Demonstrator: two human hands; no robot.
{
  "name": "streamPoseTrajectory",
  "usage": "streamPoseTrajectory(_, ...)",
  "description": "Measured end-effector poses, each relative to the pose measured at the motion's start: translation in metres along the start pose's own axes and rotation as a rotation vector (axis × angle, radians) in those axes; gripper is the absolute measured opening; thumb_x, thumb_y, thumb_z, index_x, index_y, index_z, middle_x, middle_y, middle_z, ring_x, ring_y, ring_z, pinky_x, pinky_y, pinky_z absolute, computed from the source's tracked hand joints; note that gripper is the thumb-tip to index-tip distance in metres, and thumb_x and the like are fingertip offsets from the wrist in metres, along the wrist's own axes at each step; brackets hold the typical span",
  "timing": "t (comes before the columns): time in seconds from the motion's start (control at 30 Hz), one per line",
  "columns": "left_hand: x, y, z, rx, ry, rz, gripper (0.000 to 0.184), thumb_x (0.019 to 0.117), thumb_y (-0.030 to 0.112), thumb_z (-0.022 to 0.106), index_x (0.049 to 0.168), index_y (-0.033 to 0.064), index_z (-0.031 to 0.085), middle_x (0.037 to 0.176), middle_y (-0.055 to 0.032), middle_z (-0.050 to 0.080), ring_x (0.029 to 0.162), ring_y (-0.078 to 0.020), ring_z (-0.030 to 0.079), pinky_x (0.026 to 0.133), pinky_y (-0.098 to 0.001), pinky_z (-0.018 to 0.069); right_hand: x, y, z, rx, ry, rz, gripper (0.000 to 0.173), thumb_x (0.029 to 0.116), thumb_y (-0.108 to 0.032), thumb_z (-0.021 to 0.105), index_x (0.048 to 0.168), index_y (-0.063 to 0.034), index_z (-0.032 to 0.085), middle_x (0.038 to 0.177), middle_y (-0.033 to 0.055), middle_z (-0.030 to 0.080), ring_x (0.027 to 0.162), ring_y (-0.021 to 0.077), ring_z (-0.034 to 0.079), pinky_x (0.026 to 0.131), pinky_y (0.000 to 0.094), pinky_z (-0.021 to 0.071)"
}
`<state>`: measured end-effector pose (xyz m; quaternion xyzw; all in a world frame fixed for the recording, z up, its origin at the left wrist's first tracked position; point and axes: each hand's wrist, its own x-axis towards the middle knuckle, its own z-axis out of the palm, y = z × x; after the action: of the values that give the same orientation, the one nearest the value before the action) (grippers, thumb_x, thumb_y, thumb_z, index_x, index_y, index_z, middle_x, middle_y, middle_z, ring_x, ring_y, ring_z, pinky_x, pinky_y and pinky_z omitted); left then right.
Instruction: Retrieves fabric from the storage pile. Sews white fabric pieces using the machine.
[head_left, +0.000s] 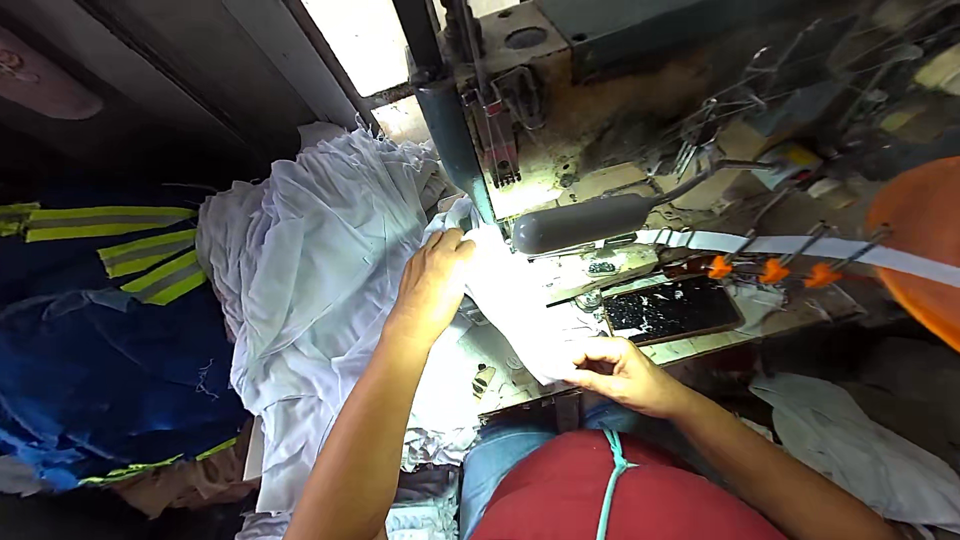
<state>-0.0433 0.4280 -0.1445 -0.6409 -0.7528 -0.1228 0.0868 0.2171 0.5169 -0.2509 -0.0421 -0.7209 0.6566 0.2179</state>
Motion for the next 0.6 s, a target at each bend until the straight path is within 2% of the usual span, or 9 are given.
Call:
streamPoseTrajectory(0.1, 0.02, -0.014, 0.002, -0.039, 0.074, 0.015, 0.022, 0.0874, -0.01, 0.066, 0.109, -0.0066, 0.072, 0.12, -0.0258, 0.068, 0.112, -0.0469, 0.064, 0.093, -0.0617, 0.0514, 0.02, 0.0, 0.002, -0.058, 0.033, 0.039, 0.018, 0.0979, -0.017, 0.065, 0.094, 0.0009, 0.069, 0.086, 0.0007, 0.068, 0.076, -0.0008, 0.062, 0.071, 0.0169, 0.0531)
streamPoseTrajectory(0.2, 0.027, -0.026, 0.0, -0.058, 0.195, 0.004, 0.024, 0.0841, -0.006, 0.069, 0.107, -0.0019, 0.074, 0.124, -0.0241, 0.068, 0.113, -0.0479, 0.065, 0.088, -0.066, 0.051, 0.037, -0.003, 0.003, -0.07, 0.022, 0.002, 0.016, 0.0972, -0.012, 0.064, 0.098, 0.0033, 0.069, 0.091, 0.0027, 0.067, 0.078, -0.001, 0.062, 0.073, 0.0158, 0.0533)
streamPoseTrajectory(0.3, 0.013, -0.015, -0.014, -0.138, 0.324, 0.056, 0.021, 0.0817, -0.004, 0.066, 0.102, -0.0011, 0.073, 0.126, -0.0221, 0.067, 0.115, -0.0432, 0.064, 0.092, -0.0595, 0.0518, 0.042, -0.006, 0.002, -0.131, 0.022, -0.062, 0.017, 0.0976, -0.012, 0.064, 0.098, 0.0041, 0.069, 0.09, 0.0051, 0.067, 0.077, -0.002, 0.059, 0.071, 0.0127, 0.0496)
streamPoseTrajectory(0.37, -0.002, 0.0, -0.019, -0.247, 0.291, 0.131, 0.022, 0.0764, -0.004, 0.067, 0.098, -0.0008, 0.073, 0.123, -0.0192, 0.068, 0.112, -0.0364, 0.066, 0.093, -0.0524, 0.0536, 0.036, -0.007, 0.003, -0.171, 0.029, -0.087, 0.02, 0.0983, -0.016, 0.065, 0.094, 0.0034, 0.07, 0.087, 0.0065, 0.067, 0.077, 0.0, 0.059, 0.071, 0.0146, 0.0494)
streamPoseTrajectory(0.43, -0.014, 0.009, -0.013, -0.252, 0.181, 0.169, 0.028, 0.0773, 0.001, 0.065, 0.103, 0.0016, 0.076, 0.127, -0.0134, 0.069, 0.113, -0.0294, 0.067, 0.093, -0.0467, 0.0545, 0.03, -0.008, 0.006, -0.163, 0.036, -0.09, 0.021, 0.0979, -0.016, 0.066, 0.091, 0.0029, 0.07, 0.085, 0.0058, 0.068, 0.078, -0.0007, 0.062, 0.074, 0.0147, 0.0514)
streamPoseTrajectory(0.5, -0.016, 0.01, -0.009, -0.201, 0.085, 0.156, 0.031, 0.0824, 0.0, 0.063, 0.11, 0.0033, 0.077, 0.132, -0.0125, 0.068, 0.116, -0.0318, 0.066, 0.094, -0.0499, 0.0523, 0.029, -0.008, 0.008, -0.136, 0.042, -0.084, 0.021, 0.0989, -0.016, 0.064, 0.091, 0.0029, 0.071, 0.085, 0.0053, 0.069, 0.08, -0.001, 0.063, 0.076, 0.0149, 0.0517)
streamPoseTrajectory(0.6, 0.0, -0.003, -0.003, -0.156, 0.046, 0.089, 0.03, 0.087, -0.005, 0.066, 0.116, 0.0009, 0.074, 0.132, -0.0198, 0.066, 0.115, -0.0394, 0.066, 0.095, -0.0566, 0.0531, 0.043, -0.007, 0.009, -0.087, 0.072, -0.064, 0.02, 0.1011, -0.012, 0.059, 0.096, 0.0041, 0.07, 0.088, 0.004, 0.069, 0.079, 0.0006, 0.065, 0.073, 0.0169, 0.0551)
